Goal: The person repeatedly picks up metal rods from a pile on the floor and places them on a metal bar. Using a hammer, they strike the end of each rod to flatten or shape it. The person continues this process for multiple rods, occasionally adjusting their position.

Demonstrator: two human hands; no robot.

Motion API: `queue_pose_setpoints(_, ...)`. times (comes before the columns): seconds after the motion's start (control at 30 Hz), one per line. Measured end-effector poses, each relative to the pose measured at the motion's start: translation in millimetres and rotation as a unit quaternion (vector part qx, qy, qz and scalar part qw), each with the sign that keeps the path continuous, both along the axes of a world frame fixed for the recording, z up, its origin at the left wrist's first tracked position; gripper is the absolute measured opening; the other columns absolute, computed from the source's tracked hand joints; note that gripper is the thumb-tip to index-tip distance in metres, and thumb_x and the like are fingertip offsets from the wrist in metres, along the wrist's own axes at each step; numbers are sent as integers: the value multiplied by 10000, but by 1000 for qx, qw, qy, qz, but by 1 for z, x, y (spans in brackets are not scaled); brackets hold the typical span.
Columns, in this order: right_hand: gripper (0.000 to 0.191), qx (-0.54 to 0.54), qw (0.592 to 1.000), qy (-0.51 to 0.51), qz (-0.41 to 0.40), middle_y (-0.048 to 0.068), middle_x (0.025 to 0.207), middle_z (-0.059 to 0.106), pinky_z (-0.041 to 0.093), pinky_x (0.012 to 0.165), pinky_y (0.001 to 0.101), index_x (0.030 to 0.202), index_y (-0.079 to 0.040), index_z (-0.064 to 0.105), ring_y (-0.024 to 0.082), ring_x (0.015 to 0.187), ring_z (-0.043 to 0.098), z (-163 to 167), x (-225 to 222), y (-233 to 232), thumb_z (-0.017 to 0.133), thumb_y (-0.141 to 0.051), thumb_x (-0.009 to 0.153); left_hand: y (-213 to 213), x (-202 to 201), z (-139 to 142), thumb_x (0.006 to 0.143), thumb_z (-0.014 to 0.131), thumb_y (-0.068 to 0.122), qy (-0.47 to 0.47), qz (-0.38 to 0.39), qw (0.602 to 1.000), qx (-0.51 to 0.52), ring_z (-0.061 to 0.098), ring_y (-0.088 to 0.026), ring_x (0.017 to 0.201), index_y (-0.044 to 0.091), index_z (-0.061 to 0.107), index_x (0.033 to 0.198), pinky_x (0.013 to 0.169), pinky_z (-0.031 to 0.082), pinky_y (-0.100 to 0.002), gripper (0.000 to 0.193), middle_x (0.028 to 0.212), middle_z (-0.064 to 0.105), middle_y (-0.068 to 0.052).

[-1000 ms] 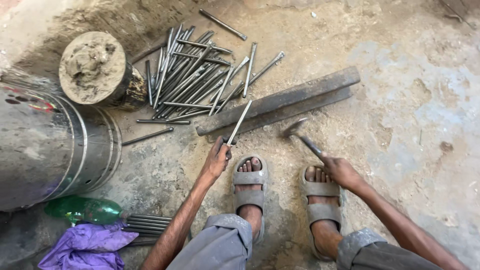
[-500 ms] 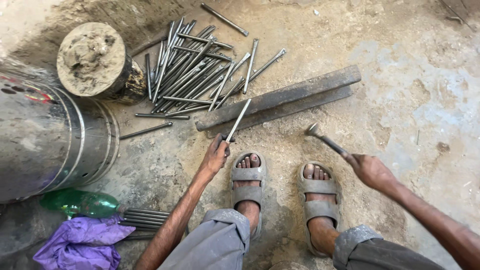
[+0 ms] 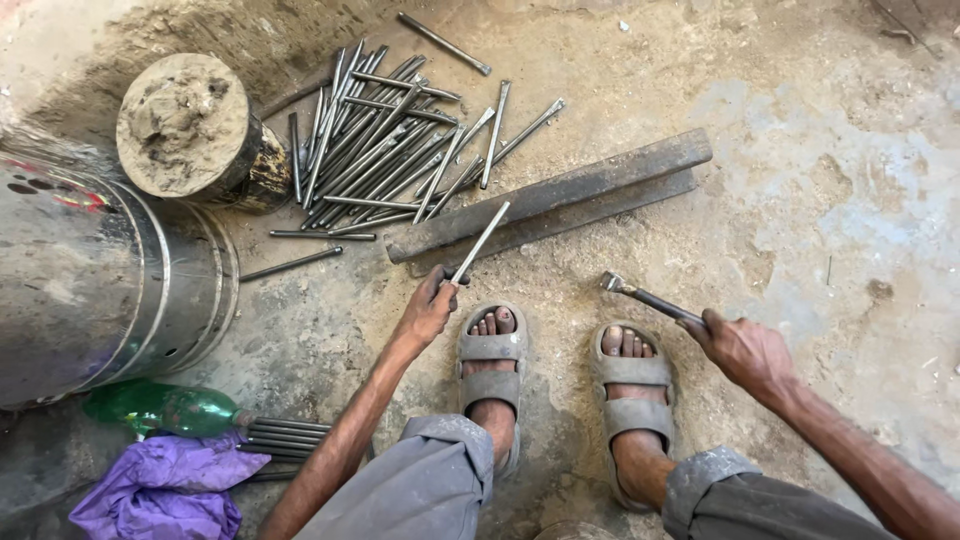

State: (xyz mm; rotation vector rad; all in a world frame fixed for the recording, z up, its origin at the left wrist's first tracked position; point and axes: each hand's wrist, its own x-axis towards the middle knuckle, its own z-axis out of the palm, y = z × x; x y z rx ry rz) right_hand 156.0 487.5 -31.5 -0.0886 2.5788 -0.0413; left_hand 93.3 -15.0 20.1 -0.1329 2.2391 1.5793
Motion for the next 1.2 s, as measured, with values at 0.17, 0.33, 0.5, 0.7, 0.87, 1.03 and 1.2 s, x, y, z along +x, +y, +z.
queue_pose_setpoints(0.17,545,-150,970,191,-14,-1,503,423,279,245,340,1114,-29,624,115,317,343,-38,-18,-44,318,-480,1123,5,1,16,1012,485,318,-89,60,992,73,343,-39,489,101,602,1130,414,287,-230,273,676,433,66)
queue_pose_setpoints(0.33,544,-137,988,33,-66,22,483,507,320,320,379,1042,-98,696,140,357,374,-36,20,-17,364,-525,1094,5,-4,21,1001,514,306,-90,80,990,73,345,-39,479,105,589,1118,410,282,-235,245,658,431,68)
queue_pose_setpoints(0.5,670,-130,982,74,-116,92,585,564,411,478,449,960,-77,771,192,504,457,-13,17,12,374,-602,1086,5,0,12,1013,486,330,-66,59,993,72,345,-29,491,99,611,1138,419,297,-230,291,680,443,71)
queue_pose_setpoints(0.7,666,-145,978,14,-151,119,531,562,456,425,486,1075,-73,719,260,435,504,-15,-1,-58,330,-613,1050,13,3,13,1000,515,345,-47,36,998,26,418,-52,545,87,617,1197,463,364,-245,341,721,480,57)
queue_pose_setpoints(0.87,633,-30,998,-1,-53,48,488,550,389,401,436,1042,-134,735,186,391,432,12,13,0,344,-630,998,3,-4,14,986,519,360,-70,41,997,8,424,-71,558,112,556,1266,472,369,-261,376,722,495,42)
queue_pose_setpoints(1.03,659,-166,959,-27,-227,68,497,483,353,343,397,1094,-68,704,151,385,361,-9,-8,-41,318,-602,1068,11,-3,1,1000,503,345,-85,36,995,32,399,-96,568,55,623,1204,494,340,-279,375,720,475,18)
queue_pose_setpoints(1.2,619,-167,978,-12,-128,73,507,499,366,348,398,1089,-72,696,156,384,388,-4,-7,-70,340,-578,1052,12,-3,-19,1000,564,345,16,-8,1000,-18,534,-127,713,45,603,1274,648,474,-302,408,791,581,-26)
